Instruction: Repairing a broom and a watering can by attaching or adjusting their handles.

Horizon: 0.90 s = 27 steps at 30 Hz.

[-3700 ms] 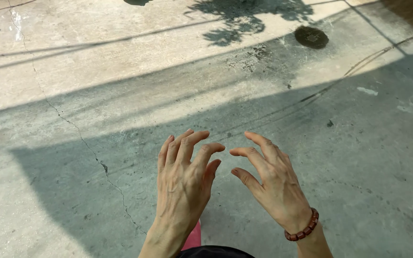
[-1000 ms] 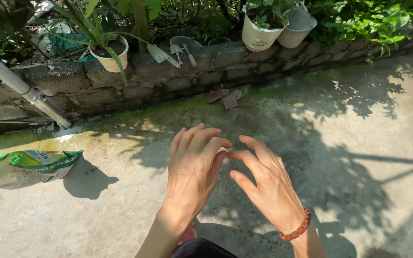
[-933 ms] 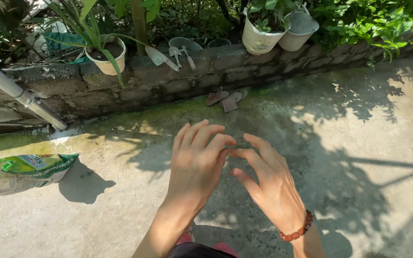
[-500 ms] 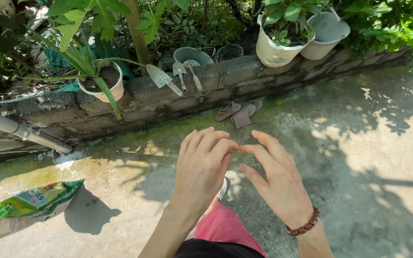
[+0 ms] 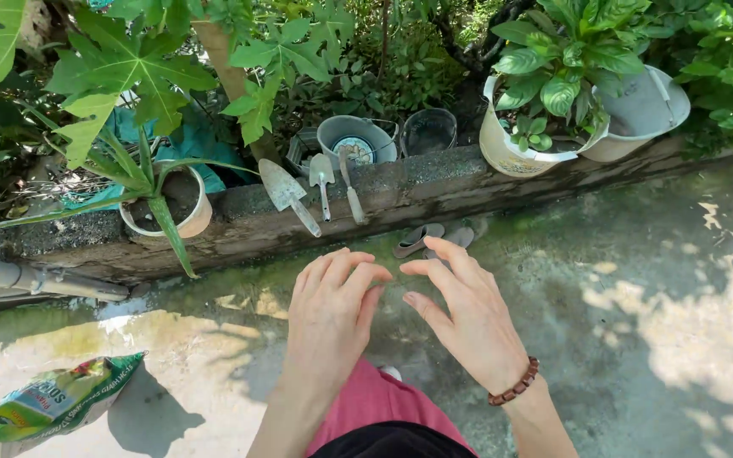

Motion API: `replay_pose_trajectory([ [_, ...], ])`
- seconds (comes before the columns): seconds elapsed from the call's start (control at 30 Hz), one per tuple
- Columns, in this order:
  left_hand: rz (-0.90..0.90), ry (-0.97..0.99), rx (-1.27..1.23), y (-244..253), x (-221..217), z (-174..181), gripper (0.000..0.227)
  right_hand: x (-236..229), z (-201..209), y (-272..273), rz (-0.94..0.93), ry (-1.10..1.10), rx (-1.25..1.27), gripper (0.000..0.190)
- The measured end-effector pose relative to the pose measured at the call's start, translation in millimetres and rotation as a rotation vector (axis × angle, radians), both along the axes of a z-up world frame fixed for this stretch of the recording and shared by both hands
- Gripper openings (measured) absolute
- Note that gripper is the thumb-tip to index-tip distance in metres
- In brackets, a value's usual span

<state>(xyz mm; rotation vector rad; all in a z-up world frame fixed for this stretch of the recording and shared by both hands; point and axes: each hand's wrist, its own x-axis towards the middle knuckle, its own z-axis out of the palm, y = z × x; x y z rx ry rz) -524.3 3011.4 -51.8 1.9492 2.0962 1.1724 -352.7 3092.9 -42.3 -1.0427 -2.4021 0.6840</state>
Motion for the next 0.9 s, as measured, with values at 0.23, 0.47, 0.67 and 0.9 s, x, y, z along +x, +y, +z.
replay_pose_trajectory([
  [0.23,0.049,-0.022,-0.031,91,-43,-16,0.019,-47,-15,94,0.032,-0.036,-0.008,0.033],
  [0.47,0.084,-0.078,-0.01,199,-114,-23,0.018,-106,-18,208,0.037,-0.092,0.018,0.031],
  [0.67,0.135,-0.091,-0.031,270,-172,-57,0.02,-133,-56,298,-0.068,-0.059,0.028,0.03],
  [0.9,0.148,-0.12,-0.199,320,-191,-113,0.024,-153,-95,347,-0.148,-0.113,-0.195,0.029],
])
